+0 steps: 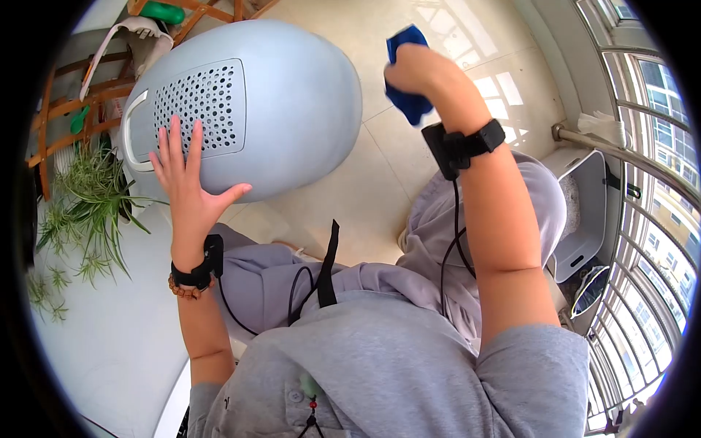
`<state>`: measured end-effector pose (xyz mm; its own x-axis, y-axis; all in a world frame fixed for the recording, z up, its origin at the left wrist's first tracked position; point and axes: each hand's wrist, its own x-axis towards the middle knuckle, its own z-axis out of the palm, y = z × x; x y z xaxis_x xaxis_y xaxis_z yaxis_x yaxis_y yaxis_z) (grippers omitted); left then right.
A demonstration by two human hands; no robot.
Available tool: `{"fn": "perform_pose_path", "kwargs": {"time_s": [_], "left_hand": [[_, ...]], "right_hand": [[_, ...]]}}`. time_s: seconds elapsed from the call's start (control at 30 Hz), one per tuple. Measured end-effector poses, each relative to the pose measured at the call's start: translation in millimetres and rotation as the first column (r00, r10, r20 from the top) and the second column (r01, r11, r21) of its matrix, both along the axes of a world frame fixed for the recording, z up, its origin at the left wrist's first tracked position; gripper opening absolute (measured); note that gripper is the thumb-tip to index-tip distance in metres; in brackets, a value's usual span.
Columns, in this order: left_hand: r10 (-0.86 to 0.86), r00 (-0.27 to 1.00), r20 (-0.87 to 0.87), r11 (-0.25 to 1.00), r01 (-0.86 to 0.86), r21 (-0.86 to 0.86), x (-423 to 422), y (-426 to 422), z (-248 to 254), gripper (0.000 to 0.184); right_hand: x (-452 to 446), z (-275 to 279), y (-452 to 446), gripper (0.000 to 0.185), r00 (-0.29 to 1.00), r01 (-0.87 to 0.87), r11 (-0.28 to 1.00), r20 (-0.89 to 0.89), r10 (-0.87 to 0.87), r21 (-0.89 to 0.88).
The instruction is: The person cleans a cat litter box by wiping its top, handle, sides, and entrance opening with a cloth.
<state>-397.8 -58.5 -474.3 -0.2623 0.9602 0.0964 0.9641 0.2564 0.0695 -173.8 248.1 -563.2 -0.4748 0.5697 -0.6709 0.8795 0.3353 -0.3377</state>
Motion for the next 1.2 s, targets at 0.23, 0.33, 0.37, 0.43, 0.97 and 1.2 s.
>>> {"fn": "perform_pose_path", "kwargs": {"time_s": [0.23,0.33,0.37,0.43,0.97,1.2], "left_hand": [[0.282,0.904,0.323,0.866,-0.384,0.321,-54,-20,15,0.085],[0.515,0.635,0.575,0.537,-0.762,0.361,-125,-65,12,0.073],[0.561,0.55,0.619,0.442,-0.831,0.339,-148,-80,0,0.072],[0.532,0.394,0.749,0.364,-0.906,0.219,-196,-112,-32,0.067],[0.017,-0.02,1.0,0.455,-0.89,-0.025,-152,-95,-48,0.04],[-0.071,-0.043,0.997,0.502,-0.865,-0.002,-122,-83,-42,0.031]], "right_hand": [[-13,16,-83,0.135,0.957,-0.288,0.913,-0.114,0.266,-0.29],[-15,16,-91,0.141,0.96,-0.239,0.916,-0.222,0.173,-0.321],[-13,13,-92,0.141,0.961,-0.214,0.911,-0.243,0.131,-0.352],[-16,5,-100,0.141,0.928,-0.181,0.915,-0.372,0.036,-0.362],[-38,-16,-107,0.104,0.619,0.147,0.917,-0.689,-0.377,-0.37],[-52,-22,-68,0.076,0.564,0.201,0.954,-0.769,-0.3,-0.224]]}}
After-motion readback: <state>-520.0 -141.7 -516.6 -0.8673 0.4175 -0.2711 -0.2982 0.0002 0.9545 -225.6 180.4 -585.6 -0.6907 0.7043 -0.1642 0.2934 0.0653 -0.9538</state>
